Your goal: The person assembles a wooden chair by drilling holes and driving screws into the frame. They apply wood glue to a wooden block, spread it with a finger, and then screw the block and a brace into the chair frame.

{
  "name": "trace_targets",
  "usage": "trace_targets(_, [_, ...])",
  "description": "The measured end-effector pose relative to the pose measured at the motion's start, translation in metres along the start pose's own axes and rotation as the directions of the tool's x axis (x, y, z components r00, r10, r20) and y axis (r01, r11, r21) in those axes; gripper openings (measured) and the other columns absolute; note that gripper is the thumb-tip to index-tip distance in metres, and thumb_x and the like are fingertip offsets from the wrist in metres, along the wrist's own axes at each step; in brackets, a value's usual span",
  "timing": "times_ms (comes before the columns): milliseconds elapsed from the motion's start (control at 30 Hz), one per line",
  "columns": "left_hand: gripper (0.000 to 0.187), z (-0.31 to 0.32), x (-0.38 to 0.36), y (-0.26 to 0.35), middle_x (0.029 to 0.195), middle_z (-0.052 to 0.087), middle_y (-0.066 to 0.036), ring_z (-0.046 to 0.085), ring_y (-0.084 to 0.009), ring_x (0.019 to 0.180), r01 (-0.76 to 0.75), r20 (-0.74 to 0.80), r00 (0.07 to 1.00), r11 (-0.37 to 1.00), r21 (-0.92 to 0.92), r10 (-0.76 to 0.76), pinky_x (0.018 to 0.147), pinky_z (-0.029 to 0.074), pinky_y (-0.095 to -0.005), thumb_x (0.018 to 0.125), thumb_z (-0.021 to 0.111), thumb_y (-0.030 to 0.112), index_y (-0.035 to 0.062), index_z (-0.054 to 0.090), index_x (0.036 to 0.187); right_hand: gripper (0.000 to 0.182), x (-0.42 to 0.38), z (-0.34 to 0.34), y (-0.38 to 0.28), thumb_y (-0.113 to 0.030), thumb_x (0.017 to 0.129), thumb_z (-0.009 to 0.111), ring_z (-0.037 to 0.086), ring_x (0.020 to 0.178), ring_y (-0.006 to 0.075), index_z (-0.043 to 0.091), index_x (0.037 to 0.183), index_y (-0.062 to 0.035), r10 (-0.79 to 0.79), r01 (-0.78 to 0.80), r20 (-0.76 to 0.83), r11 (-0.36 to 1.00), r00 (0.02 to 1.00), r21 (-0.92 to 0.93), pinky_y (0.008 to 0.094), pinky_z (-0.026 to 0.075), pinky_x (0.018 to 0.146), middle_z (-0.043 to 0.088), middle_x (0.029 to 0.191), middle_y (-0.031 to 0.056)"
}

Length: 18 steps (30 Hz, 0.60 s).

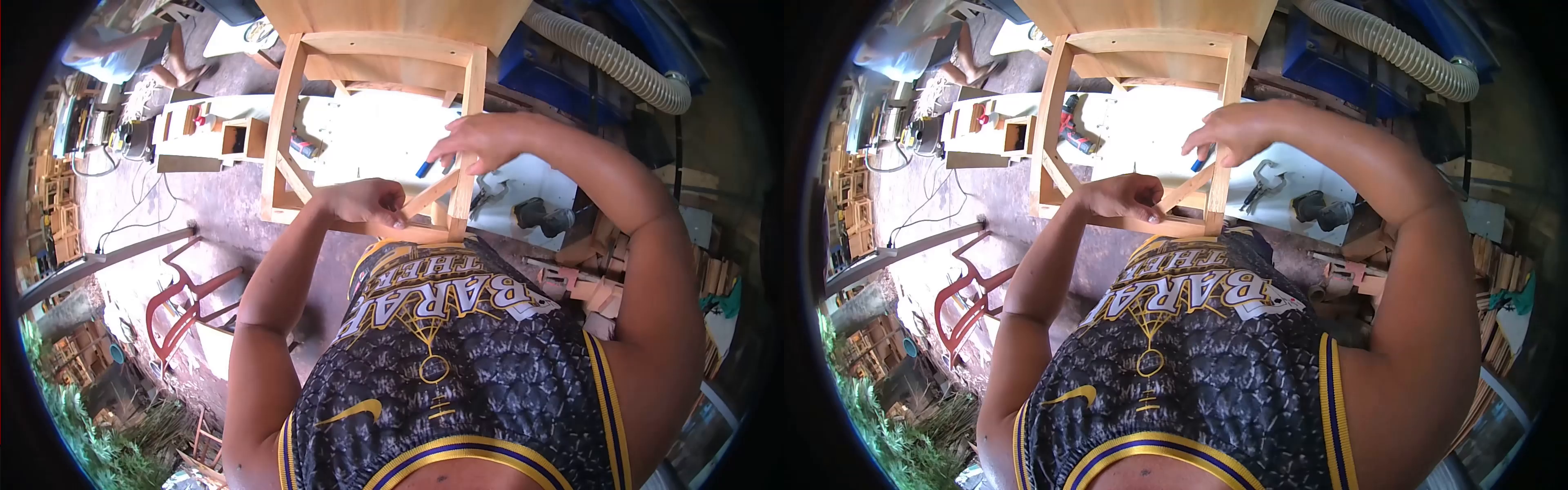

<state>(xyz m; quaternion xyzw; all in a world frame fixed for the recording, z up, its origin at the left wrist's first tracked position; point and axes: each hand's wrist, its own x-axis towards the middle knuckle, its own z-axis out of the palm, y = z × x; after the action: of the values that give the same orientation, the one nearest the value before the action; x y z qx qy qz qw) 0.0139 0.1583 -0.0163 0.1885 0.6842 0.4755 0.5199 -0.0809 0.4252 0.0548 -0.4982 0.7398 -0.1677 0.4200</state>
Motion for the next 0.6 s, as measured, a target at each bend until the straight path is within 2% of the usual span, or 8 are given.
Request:
trace_targets(67, [0.042,0.0,-0.001,0.005,0.078,0.055,0.002,0.046,-0.0079,0.072,0.028,0.001,1.0,1.0,0.006,-0.028,0.064,0.038,-0.024,0.075,0.081,0.03,0.0024,0.053,0.092,0.067,-0.008,0.007,-0.001,-0.005,0.072,0.069,0.058,0.106,0.0288,0.048,0.134,-0.0151,0.016,-0.017,-0.029,0.999,0.999,-0.035,0.0393,0.042,0.101,0.067,0.112,0.0063])
trace_targets(133, [0.041,0.0,0.0,0.006,0.079,0.055,0.002,0.047,-0.0078,0.072,0.028,0.008,1.0,0.999,0.016,-0.028,0.065,0.038,-0.0237,0.076,0.08,0.029,0.0024,0.053,0.092,0.071,-0.013,0.019,0.008,-0.006,0.071,0.073,0.054,0.11,0.0278,0.046,0.136,-0.0158,-0.142,0.122,-0.17,0.985,0.975,-0.121,0.0398,0.042,0.1,0.069,0.106,0.0043])
trace_targets(200, [0.04,0.0,-0.001,0.005,0.079,0.056,0.001,0.048,-0.0076,0.073,0.03,0.009,0.999,0.999,0.03,-0.031,0.065,0.038,-0.0235,0.076,0.08,0.028,0.0024,0.052,0.092,0.075,-0.016,0.02,-0.001,-0.01,0.069,0.076,0.055,0.11,0.0285,0.044,0.137,-0.0166,-0.116,0.095,-0.185,0.988,0.976,-0.119,0.0407,0.039,0.103,0.069,0.105,0.0043])
trace_targets(267, [0.04,0.001,0.001,0.002,0.08,0.057,0.0,0.049,-0.0073,0.074,0.044,0.024,0.999,0.998,-0.049,-0.043,0.066,0.039,-0.0229,0.076,0.08,0.026,0.0021,0.052,0.092,0.08,-0.019,0.025,-0.003,-0.014,0.067,0.079,0.055,0.109,0.0292,0.043,0.138,-0.0175,-0.088,0.066,-0.202,0.992,0.975,-0.11,0.0417,0.037,0.107,0.069,0.103,0.0043])
trace_targets(333, [0.039,0.001,0.001,0.003,0.08,0.057,0.0,0.049,-0.0071,0.075,0.05,0.031,0.998,0.998,-0.039,-0.049,0.066,0.04,-0.0229,0.077,0.079,0.024,0.0018,0.051,0.092,0.086,-0.021,0.033,0.002,-0.017,0.066,0.08,0.058,0.106,0.0281,0.038,0.142,-0.0191,-0.25,0.17,-0.232,0.934,0.94,-0.315,0.0437,0.033,0.11,0.069,0.099,0.0055])
trace_targets(433, [0.037,0.003,0.0,0.003,0.081,0.057,0.0,0.049,-0.0069,0.075,0.049,0.027,0.998,0.998,-0.037,-0.048,0.067,0.04,-0.023,0.077,0.079,0.02,0.0016,0.051,0.092,0.087,-0.022,0.042,0.009,-0.017,0.068,0.078,0.062,0.1,0.0266,0.035,0.144,-0.0205,-0.316,0.228,-0.32,0.931,0.893,-0.285,0.0467,0.032,0.111,0.068,0.095,0.0072])
trace_targets(600, [0.034,0.003,-0.002,0.011,0.079,0.056,0.001,0.047,-0.0071,0.074,0.067,0.005,0.998,0.997,0.027,-0.067,0.066,0.04,-0.0232,0.078,0.078,0.016,0.0016,0.051,0.092,0.086,-0.019,0.044,0.014,-0.015,0.07,0.076,0.063,0.097,0.0249,0.034,0.144,-0.0208,-0.315,0.24,-0.309,0.936,0.897,-0.258,0.0493,0.029,0.113,0.067,0.095,0.0079])
